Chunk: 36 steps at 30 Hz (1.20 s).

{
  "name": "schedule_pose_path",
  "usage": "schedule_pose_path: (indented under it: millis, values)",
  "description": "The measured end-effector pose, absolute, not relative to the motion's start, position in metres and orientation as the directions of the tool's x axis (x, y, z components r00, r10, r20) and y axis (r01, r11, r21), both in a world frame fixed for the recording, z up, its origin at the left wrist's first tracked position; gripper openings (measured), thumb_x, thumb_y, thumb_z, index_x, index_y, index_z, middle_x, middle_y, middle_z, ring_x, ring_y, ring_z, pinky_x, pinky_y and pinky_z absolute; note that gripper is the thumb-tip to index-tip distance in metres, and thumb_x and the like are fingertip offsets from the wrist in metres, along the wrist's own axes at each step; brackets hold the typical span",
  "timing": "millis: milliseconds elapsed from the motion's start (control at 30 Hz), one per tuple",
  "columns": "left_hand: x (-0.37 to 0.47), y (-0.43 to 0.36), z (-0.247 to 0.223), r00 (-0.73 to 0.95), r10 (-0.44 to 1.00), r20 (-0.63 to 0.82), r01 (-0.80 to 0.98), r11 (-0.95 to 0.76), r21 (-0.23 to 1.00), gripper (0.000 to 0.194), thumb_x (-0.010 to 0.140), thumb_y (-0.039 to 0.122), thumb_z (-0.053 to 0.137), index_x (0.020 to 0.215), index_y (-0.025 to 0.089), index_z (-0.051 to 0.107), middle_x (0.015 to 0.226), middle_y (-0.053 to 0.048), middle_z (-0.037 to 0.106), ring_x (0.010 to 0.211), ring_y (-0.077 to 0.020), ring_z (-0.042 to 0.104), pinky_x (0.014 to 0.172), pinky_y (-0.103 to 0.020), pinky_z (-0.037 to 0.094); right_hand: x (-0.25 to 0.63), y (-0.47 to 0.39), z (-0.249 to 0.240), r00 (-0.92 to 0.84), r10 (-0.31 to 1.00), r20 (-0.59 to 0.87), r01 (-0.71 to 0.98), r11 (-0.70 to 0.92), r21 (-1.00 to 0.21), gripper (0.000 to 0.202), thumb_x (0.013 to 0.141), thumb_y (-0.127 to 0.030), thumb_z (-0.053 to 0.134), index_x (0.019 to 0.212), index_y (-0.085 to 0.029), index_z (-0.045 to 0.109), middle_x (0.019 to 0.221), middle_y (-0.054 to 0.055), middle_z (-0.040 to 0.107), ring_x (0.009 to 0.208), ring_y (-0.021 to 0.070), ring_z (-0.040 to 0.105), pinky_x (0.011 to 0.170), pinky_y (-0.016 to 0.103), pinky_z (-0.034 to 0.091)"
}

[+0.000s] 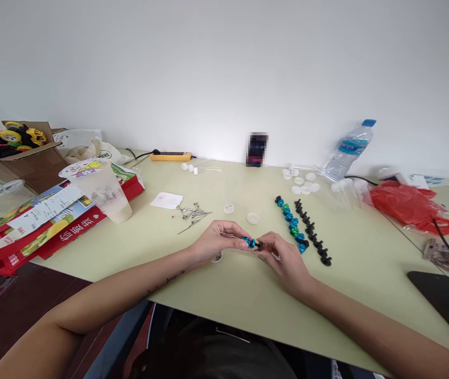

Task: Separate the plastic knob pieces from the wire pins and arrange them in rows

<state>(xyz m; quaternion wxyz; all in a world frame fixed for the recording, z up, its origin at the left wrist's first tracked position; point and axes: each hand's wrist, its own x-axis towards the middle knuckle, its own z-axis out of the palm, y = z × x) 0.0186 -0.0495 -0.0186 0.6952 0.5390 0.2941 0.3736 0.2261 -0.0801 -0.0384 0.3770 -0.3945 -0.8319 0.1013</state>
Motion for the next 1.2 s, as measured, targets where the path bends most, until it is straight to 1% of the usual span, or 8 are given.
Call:
schedule_pose_path:
  millis: [167, 333, 533, 633, 700, 867, 1067, 1200]
  values:
    - [0.0192, -0.0503, -0.0183, 0.558, 0.830, -0.021, -0.187, 0.150, 0.971, 0.025, 0.061, 0.024, 0.081, 0.081, 0.014, 0.070, 0.083, -0.004, 0.070, 0.078, -0.0134, 0.064, 0.080, -0.026, 0.047, 0.2273, -0.0801, -0.0375, -0.459, 0.731, 0.505, 0.587, 0.676, -0.444, 0.020, 0.096, -0.028, 0.040, 0.079, -0.022, 0.048, 0.061, -0.002, 0.053, 0.054, 0.0121, 0.049, 0.052, 0.025, 0.037]
    - [0.0184, -0.0495, -0.0183, 0.544, 0.839, -0.013, -0.195, 0.142, 0.970, 0.026, 0.062, 0.025, 0.080, 0.082, 0.014, 0.070, 0.083, -0.005, 0.071, 0.078, -0.0147, 0.065, 0.080, -0.028, 0.048, 0.2267, -0.0806, -0.0388, -0.407, 0.737, 0.540, 0.567, 0.667, -0.483, 0.007, 0.094, -0.027, 0.045, 0.098, -0.022, 0.047, 0.079, 0.002, 0.060, 0.062, 0.0128, 0.054, 0.055, 0.025, 0.041]
    - [0.0186, -0.0505, -0.0176, 0.549, 0.836, -0.014, -0.180, 0.134, 0.975, 0.027, 0.061, 0.023, 0.081, 0.084, 0.014, 0.071, 0.085, -0.005, 0.071, 0.081, -0.0149, 0.065, 0.081, -0.028, 0.048, 0.2276, -0.0793, -0.0386, -0.450, 0.714, 0.536, 0.576, 0.691, -0.437, 0.017, 0.095, -0.029, 0.043, 0.081, -0.022, 0.047, 0.062, -0.002, 0.054, 0.053, 0.0122, 0.049, 0.052, 0.025, 0.037]
    - [0.0185, -0.0489, -0.0196, 0.545, 0.839, -0.009, -0.195, 0.136, 0.971, 0.025, 0.061, 0.023, 0.081, 0.083, 0.014, 0.071, 0.084, -0.005, 0.072, 0.080, -0.0146, 0.066, 0.080, -0.027, 0.048, 0.2269, -0.0798, -0.0394, -0.418, 0.714, 0.562, 0.562, 0.689, -0.458, 0.005, 0.094, -0.025, 0.045, 0.093, -0.022, 0.048, 0.074, 0.001, 0.059, 0.059, 0.0122, 0.053, 0.054, 0.024, 0.039]
    - [0.0185, -0.0479, -0.0211, 0.541, 0.841, -0.018, -0.206, 0.154, 0.966, 0.024, 0.061, 0.023, 0.081, 0.081, 0.014, 0.071, 0.084, -0.005, 0.072, 0.078, -0.0146, 0.066, 0.079, -0.027, 0.049, 0.2266, -0.0800, -0.0395, -0.406, 0.719, 0.563, 0.556, 0.684, -0.472, 0.007, 0.093, -0.025, 0.047, 0.099, -0.022, 0.048, 0.079, 0.002, 0.061, 0.061, 0.0123, 0.055, 0.054, 0.024, 0.040]
    - [0.0190, -0.0486, -0.0224, 0.554, 0.831, -0.037, -0.208, 0.182, 0.961, 0.024, 0.061, 0.021, 0.081, 0.081, 0.013, 0.070, 0.084, -0.005, 0.072, 0.078, -0.0137, 0.066, 0.079, -0.026, 0.049, 0.2270, -0.0797, -0.0376, -0.458, 0.707, 0.538, 0.575, 0.698, -0.426, 0.024, 0.096, -0.033, 0.040, 0.077, -0.021, 0.049, 0.060, -0.002, 0.054, 0.052, 0.0118, 0.050, 0.051, 0.024, 0.036]
    - [0.0184, -0.0473, -0.0241, 0.545, 0.838, -0.019, -0.206, 0.157, 0.966, 0.024, 0.063, 0.024, 0.080, 0.082, 0.014, 0.070, 0.081, -0.004, 0.071, 0.077, -0.0143, 0.066, 0.079, -0.027, 0.048, 0.2260, -0.0809, -0.0374, -0.417, 0.704, 0.575, 0.567, 0.696, -0.441, 0.008, 0.093, -0.027, 0.047, 0.096, -0.021, 0.052, 0.075, 0.001, 0.062, 0.059, 0.0114, 0.054, 0.053, 0.024, 0.039]
    - [0.0191, -0.0482, -0.0245, 0.558, 0.829, -0.022, -0.201, 0.161, 0.966, 0.025, 0.063, 0.025, 0.080, 0.082, 0.013, 0.070, 0.083, -0.005, 0.071, 0.077, -0.0139, 0.066, 0.078, -0.027, 0.048, 0.2273, -0.0801, -0.0367, -0.478, 0.686, 0.549, 0.567, 0.718, -0.403, 0.024, 0.096, -0.032, 0.042, 0.077, -0.020, 0.051, 0.061, -0.001, 0.055, 0.053, 0.0111, 0.049, 0.052, 0.024, 0.036]
